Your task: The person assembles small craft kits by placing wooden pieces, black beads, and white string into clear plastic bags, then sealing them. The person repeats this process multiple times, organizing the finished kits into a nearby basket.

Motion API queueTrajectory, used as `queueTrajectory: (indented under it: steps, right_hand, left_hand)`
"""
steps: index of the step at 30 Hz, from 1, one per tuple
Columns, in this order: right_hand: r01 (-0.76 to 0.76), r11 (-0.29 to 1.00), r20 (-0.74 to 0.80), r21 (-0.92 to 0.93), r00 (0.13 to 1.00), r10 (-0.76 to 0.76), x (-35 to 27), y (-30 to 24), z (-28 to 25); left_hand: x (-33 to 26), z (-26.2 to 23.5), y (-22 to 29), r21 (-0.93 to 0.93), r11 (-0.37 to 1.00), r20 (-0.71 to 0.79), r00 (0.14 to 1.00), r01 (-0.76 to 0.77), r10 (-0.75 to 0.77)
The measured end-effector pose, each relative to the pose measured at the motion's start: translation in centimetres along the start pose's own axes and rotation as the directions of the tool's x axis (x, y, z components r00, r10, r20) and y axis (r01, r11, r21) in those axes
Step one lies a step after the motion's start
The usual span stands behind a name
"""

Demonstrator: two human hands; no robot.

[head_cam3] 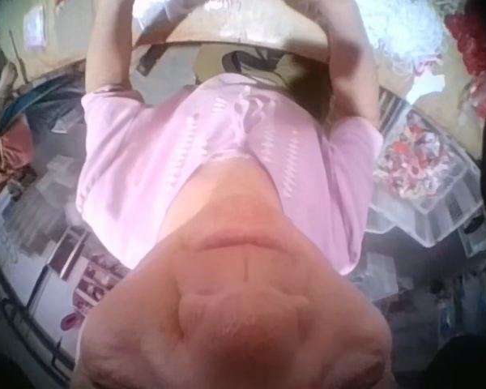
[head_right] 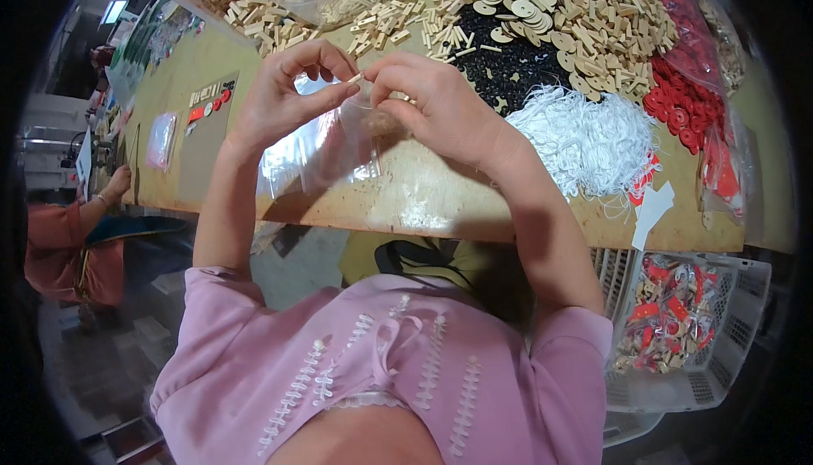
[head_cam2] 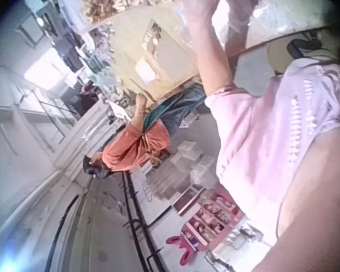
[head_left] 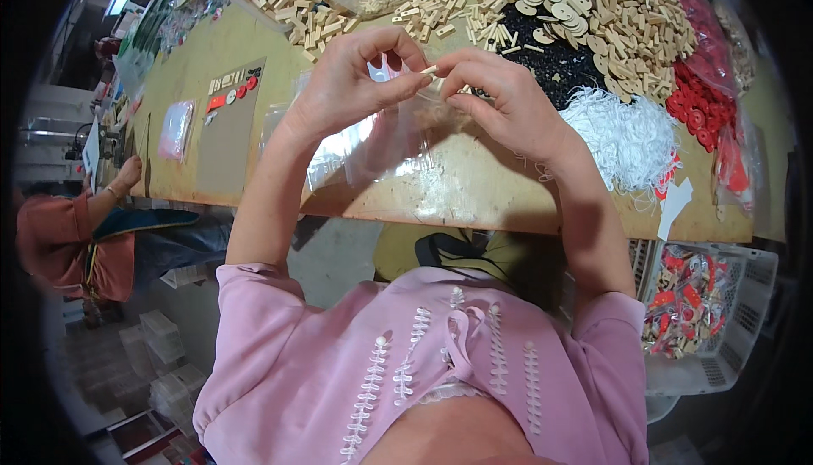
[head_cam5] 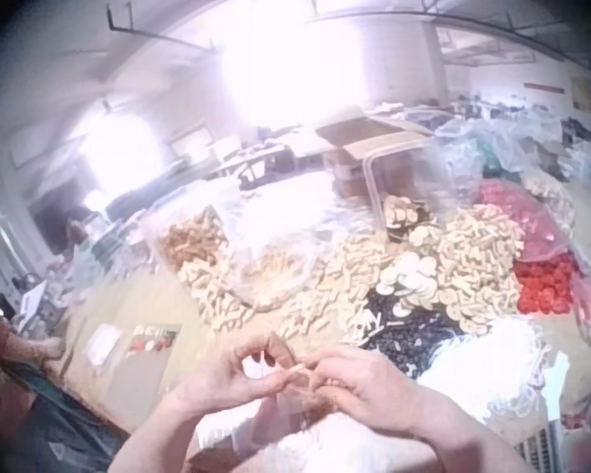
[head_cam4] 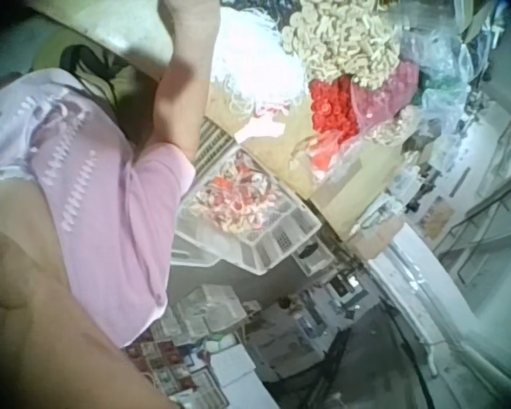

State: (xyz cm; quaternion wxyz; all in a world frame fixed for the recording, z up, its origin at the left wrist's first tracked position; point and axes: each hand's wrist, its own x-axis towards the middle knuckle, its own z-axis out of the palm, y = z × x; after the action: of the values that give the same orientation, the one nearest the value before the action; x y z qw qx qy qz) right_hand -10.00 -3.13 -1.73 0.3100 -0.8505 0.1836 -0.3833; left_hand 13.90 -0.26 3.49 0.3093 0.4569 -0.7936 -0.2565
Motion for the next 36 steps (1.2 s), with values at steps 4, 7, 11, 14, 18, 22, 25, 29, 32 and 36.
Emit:
queueTrajectory:
  steps: [4,7,11,14,18,22,25,29,32,36]
  right_hand:
    - [0.033,0.999,-0.009,-0.008,0.999,-0.034,-0.1,0.3,0.3]
    - [0.053,0.999,-0.020,0.007,0.998,-0.053,-0.1,0.3,0.4]
    - [0.029,0.998,-0.055,0.060,0.998,-0.025,-0.6,-1.9,0.2]
    - [0.078,0.994,-0.064,0.080,0.995,-0.073,-3.3,-5.5,-0.2]
    - [-0.005,0.993,-0.121,0.116,0.992,0.019,-8.2,-9.3,-0.9]
    - [-0.120,0.990,-0.150,0.078,0.980,0.131,-11.5,-11.4,-2.5]
    - [-0.161,0.986,-0.217,0.041,0.962,0.166,-13.7,-11.6,-2.8]
    - [-0.201,0.979,-0.242,0.029,0.949,0.202,-14.5,-11.3,-2.9]
    - [-0.186,0.982,-0.240,0.024,0.953,0.186,-14.3,-11.1,-2.7]
    - [-0.207,0.978,-0.257,0.019,0.945,0.205,-13.5,-11.1,-2.8]
  left_hand:
    - [-0.5,0.4,0.0,0.018,0.999,-0.101,0.994,-0.047,0.048]
    - [-0.6,0.8,-2.1,-0.379,0.924,-0.253,0.955,0.050,-0.156]
    - [0.3,1.4,-4.6,-0.438,0.893,-0.187,0.962,0.102,-0.201]
    - [1.4,4.8,-3.1,-0.422,0.870,0.022,0.962,0.255,-0.272]
    - [5.5,10.5,-1.4,-0.100,0.994,0.106,0.994,0.051,-0.041]
    - [8.3,14.0,-0.6,0.302,0.952,0.112,0.994,-0.039,0.006]
    - [9.1,15.8,0.0,0.373,0.928,0.115,0.991,0.016,-0.063]
    - [10.2,17.4,-1.7,0.219,0.973,0.106,0.993,-0.069,0.047]
    - [10.4,17.0,-2.2,0.171,0.984,0.099,0.994,-0.056,0.039]
    - [10.5,16.6,-3.6,0.076,0.996,0.049,0.998,-0.044,0.040]
